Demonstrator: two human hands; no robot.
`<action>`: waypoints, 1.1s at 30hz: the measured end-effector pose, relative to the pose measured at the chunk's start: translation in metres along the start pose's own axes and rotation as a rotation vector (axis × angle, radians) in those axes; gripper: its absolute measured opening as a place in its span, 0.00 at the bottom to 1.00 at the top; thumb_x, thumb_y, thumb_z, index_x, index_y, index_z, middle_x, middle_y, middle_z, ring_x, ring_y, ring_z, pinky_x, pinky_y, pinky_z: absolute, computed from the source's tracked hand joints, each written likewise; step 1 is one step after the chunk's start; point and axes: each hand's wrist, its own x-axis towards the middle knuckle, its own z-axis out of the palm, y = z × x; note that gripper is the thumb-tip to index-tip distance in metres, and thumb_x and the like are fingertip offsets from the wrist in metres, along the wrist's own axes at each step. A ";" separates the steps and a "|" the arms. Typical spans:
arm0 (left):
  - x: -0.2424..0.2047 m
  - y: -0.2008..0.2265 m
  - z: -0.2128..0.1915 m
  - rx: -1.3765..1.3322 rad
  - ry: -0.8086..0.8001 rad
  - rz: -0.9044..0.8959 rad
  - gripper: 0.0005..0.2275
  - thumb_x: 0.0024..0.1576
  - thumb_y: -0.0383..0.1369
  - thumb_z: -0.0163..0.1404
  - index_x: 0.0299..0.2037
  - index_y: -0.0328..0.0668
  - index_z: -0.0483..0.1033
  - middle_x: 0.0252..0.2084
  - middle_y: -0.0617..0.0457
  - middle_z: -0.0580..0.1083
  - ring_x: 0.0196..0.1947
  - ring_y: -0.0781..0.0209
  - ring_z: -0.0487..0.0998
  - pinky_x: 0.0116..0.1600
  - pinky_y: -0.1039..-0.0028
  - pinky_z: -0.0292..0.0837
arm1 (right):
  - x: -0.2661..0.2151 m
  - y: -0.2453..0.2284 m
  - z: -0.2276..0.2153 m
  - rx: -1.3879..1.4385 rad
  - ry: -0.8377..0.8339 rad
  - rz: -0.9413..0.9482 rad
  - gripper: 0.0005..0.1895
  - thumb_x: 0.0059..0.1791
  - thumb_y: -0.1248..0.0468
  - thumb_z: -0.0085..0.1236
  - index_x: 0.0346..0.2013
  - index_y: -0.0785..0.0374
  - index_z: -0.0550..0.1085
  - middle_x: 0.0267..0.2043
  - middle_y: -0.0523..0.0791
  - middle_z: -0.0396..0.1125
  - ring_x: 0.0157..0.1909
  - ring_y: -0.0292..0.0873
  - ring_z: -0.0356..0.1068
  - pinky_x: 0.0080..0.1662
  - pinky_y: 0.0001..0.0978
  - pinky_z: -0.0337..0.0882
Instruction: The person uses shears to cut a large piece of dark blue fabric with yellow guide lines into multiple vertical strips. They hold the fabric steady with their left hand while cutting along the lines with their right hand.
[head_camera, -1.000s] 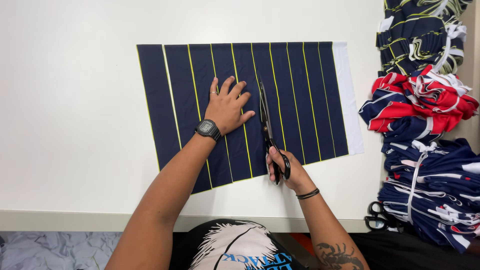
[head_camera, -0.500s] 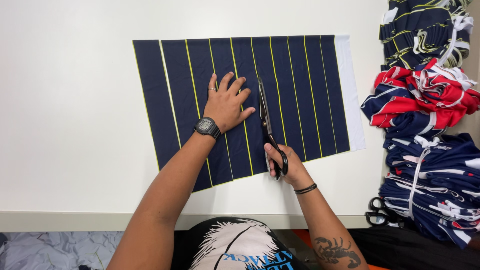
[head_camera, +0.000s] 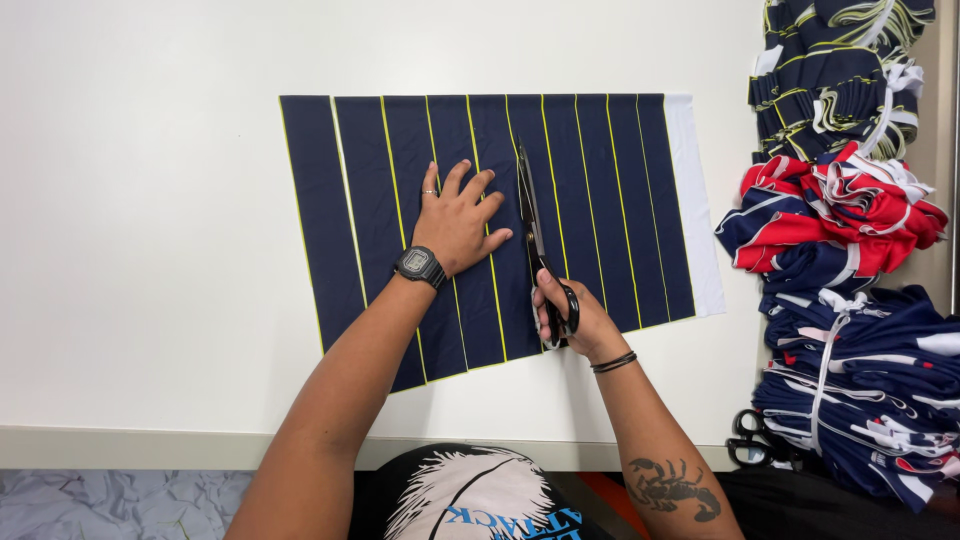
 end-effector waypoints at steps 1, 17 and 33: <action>0.000 0.000 0.000 -0.003 0.002 0.001 0.22 0.50 0.53 0.59 0.48 0.51 0.78 0.63 0.51 0.68 0.69 0.43 0.59 0.68 0.33 0.45 | 0.002 -0.002 0.000 -0.008 0.006 -0.002 0.27 0.51 0.40 0.50 0.25 0.61 0.71 0.13 0.41 0.63 0.13 0.36 0.66 0.18 0.24 0.67; 0.000 0.000 0.004 -0.014 0.005 -0.004 0.22 0.49 0.52 0.60 0.48 0.51 0.79 0.63 0.50 0.68 0.69 0.43 0.59 0.68 0.33 0.45 | 0.011 -0.009 0.004 -0.029 0.012 -0.016 0.27 0.50 0.40 0.50 0.24 0.61 0.71 0.13 0.42 0.63 0.13 0.36 0.67 0.17 0.24 0.67; 0.001 0.000 0.000 -0.012 0.011 0.004 0.22 0.49 0.52 0.60 0.48 0.51 0.79 0.63 0.50 0.68 0.68 0.43 0.59 0.68 0.33 0.45 | 0.011 -0.013 0.009 -0.011 0.034 -0.022 0.25 0.48 0.44 0.59 0.21 0.61 0.69 0.12 0.41 0.61 0.11 0.35 0.64 0.16 0.24 0.65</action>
